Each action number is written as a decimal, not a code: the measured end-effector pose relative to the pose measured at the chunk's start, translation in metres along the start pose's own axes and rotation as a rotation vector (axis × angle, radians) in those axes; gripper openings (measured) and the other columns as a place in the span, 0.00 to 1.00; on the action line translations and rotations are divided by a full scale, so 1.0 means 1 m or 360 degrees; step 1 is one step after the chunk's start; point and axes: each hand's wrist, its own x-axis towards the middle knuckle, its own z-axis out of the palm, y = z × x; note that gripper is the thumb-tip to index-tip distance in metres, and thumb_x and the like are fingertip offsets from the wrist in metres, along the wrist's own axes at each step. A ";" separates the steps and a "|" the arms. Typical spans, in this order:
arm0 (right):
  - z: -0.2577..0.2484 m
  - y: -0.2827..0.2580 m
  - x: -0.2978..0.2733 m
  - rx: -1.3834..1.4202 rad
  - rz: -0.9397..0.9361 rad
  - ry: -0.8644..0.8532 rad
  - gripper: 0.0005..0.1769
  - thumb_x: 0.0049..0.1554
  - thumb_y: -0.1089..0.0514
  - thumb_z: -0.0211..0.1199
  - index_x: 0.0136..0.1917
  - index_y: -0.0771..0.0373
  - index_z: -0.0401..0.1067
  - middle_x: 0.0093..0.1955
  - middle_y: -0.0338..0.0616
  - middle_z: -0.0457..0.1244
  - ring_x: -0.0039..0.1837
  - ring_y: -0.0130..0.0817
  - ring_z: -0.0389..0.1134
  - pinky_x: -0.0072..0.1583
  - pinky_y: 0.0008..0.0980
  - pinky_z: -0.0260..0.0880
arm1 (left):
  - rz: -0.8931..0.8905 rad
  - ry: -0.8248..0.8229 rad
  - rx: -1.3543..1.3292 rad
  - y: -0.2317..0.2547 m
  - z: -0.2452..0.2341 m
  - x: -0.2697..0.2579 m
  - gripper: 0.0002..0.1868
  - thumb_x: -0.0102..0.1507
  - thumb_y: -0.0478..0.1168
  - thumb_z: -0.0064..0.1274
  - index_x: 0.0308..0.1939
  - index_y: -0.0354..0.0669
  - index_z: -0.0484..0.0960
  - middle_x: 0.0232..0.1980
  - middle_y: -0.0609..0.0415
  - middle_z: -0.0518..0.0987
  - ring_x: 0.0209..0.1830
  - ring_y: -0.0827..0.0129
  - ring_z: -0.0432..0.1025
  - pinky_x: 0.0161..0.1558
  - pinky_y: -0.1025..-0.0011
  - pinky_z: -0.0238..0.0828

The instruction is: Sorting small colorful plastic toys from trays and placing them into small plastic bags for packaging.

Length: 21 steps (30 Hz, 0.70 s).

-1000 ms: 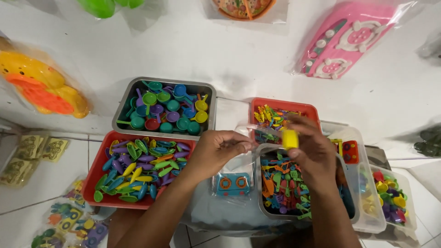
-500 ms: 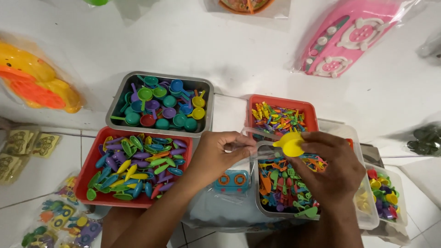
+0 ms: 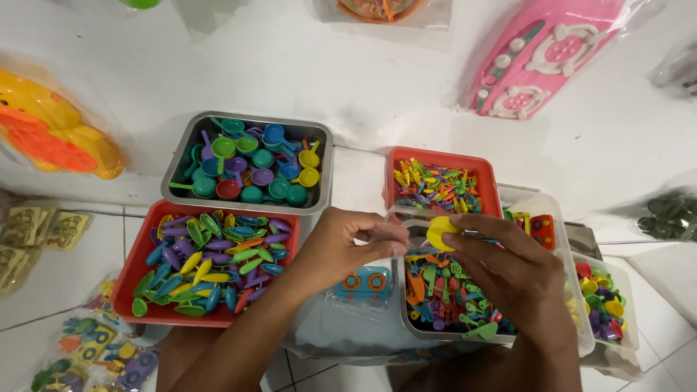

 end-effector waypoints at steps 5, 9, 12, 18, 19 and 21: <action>0.000 0.004 -0.001 0.0365 0.0160 -0.0174 0.25 0.41 0.71 0.71 0.54 0.64 0.80 0.64 0.47 0.67 0.57 0.35 0.71 0.50 0.28 0.74 | -0.0089 -0.0079 -0.0057 -0.001 0.001 -0.001 0.08 0.58 0.33 0.64 0.40 0.33 0.89 0.36 0.52 0.88 0.29 0.79 0.76 0.33 0.81 0.73; 0.009 0.010 -0.002 0.0426 0.0234 0.0034 0.12 0.49 0.73 0.70 0.48 0.69 0.80 0.60 0.48 0.67 0.51 0.32 0.70 0.51 0.25 0.74 | -0.0026 -0.0049 -0.0023 -0.002 0.002 -0.001 0.08 0.57 0.33 0.65 0.41 0.37 0.89 0.33 0.55 0.87 0.30 0.78 0.76 0.37 0.80 0.76; 0.014 0.017 -0.003 0.0769 0.0250 0.0126 0.15 0.49 0.75 0.70 0.49 0.69 0.73 0.62 0.52 0.64 0.61 0.42 0.72 0.59 0.32 0.78 | 0.0005 -0.0054 0.0003 0.000 0.002 -0.001 0.08 0.56 0.33 0.66 0.40 0.38 0.89 0.36 0.52 0.88 0.29 0.78 0.75 0.36 0.79 0.76; 0.020 0.021 0.000 0.1057 0.0389 0.0203 0.17 0.51 0.77 0.67 0.54 0.70 0.70 0.62 0.54 0.64 0.61 0.40 0.70 0.64 0.34 0.78 | -0.0022 -0.0013 0.0038 -0.001 0.002 -0.002 0.09 0.53 0.32 0.68 0.35 0.31 0.86 0.39 0.51 0.89 0.30 0.76 0.79 0.32 0.79 0.76; 0.022 0.023 0.002 0.0929 0.0263 0.0260 0.16 0.50 0.77 0.69 0.52 0.75 0.72 0.57 0.60 0.65 0.60 0.50 0.72 0.62 0.43 0.79 | 0.0028 -0.0030 0.0021 -0.004 0.001 -0.003 0.09 0.55 0.34 0.68 0.38 0.37 0.88 0.36 0.50 0.88 0.34 0.70 0.80 0.38 0.73 0.77; 0.025 0.024 0.005 0.0800 0.0137 0.0315 0.16 0.48 0.78 0.71 0.50 0.80 0.73 0.52 0.65 0.67 0.58 0.60 0.74 0.59 0.52 0.80 | 0.0078 -0.0048 0.0003 -0.006 0.002 -0.004 0.09 0.56 0.36 0.68 0.40 0.42 0.89 0.33 0.49 0.87 0.38 0.65 0.81 0.45 0.66 0.79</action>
